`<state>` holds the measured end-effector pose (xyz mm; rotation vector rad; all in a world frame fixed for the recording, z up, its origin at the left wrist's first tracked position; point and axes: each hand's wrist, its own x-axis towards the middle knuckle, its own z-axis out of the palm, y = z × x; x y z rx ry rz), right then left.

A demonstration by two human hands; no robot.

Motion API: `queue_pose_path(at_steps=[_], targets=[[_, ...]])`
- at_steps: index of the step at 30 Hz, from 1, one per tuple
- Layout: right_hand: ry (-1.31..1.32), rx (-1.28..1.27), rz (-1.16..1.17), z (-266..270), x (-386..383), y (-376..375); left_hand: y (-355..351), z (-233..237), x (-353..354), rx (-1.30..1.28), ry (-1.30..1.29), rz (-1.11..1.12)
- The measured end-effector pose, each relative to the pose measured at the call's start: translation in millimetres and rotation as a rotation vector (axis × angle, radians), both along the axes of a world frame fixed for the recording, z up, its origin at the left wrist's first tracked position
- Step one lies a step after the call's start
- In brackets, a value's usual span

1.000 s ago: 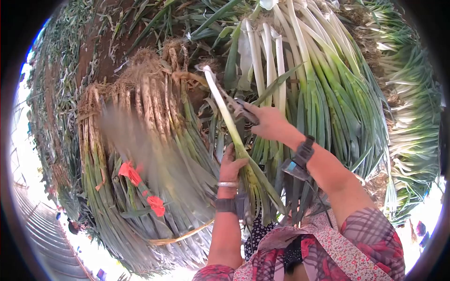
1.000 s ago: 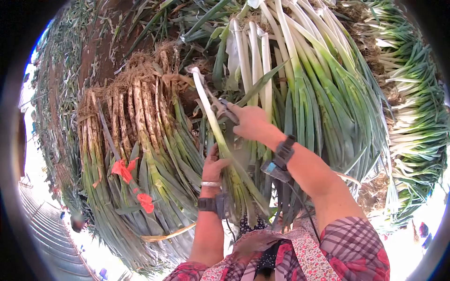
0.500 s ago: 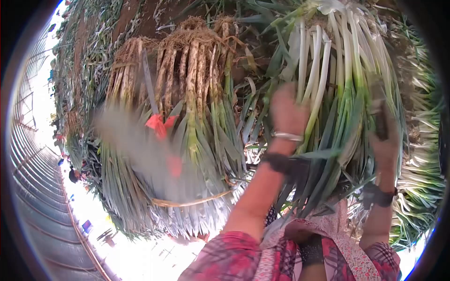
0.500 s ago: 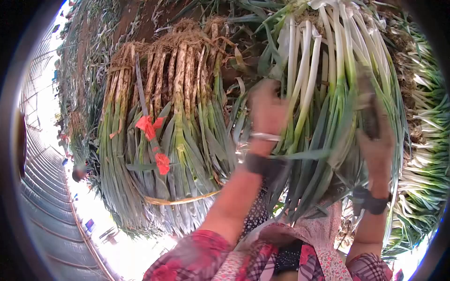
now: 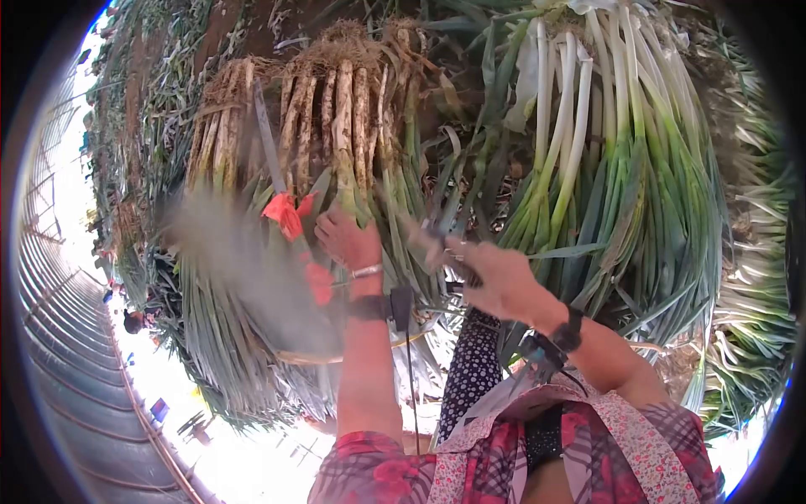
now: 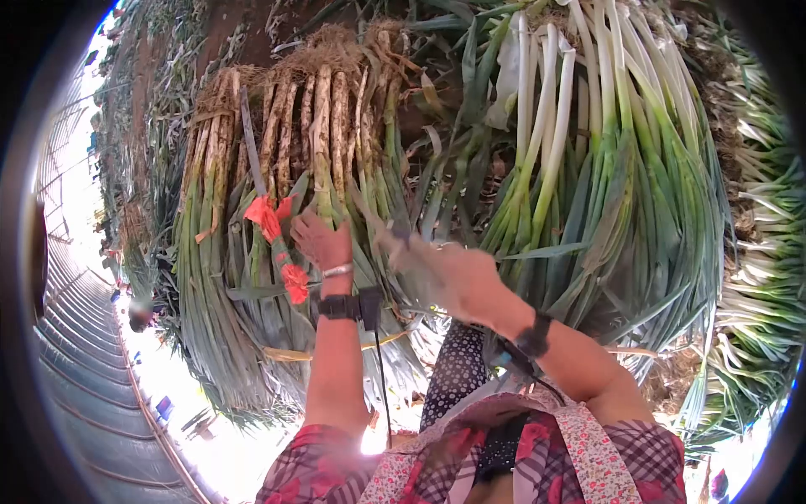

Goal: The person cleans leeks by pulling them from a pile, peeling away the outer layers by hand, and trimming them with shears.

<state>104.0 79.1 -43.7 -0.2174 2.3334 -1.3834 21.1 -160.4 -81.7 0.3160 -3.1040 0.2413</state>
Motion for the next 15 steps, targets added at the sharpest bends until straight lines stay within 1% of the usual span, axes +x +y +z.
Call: queue_pose_path(at_steps=[1,3,6,8,10,12,14,15], targets=[[-0.154,0.050,0.192,19.7,-3.8,-1.6,-3.8,-4.1,10.3,0.001,-0.011,0.000],[-0.148,0.028,0.191,16.8,4.0,-13.3,-6.7,-8.6,26.9,-0.058,-0.004,0.050],[-0.121,0.014,0.189,9.1,-11.2,-31.7,-8.0,-10.9,25.2,-0.092,-0.045,0.098],[-0.137,0.022,0.110,2.9,-26.2,-41.6,-11.1,-16.9,14.1,-0.115,-0.037,0.102],[-0.097,0.033,0.073,-12.5,-36.4,-48.3,-7.8,-13.3,1.5,-0.082,-0.074,0.183],[-0.040,0.089,-0.046,-11.9,-44.0,-51.8,-12.3,-11.4,0.2,-0.122,-0.047,0.158],[-0.026,0.070,-0.052,10.1,-26.6,-43.8,-18.4,-9.4,-2.3,0.112,-0.133,0.172],[-0.147,0.055,0.056,31.0,-14.4,-34.6,-10.8,2.0,0.5,0.126,-0.168,0.184]])
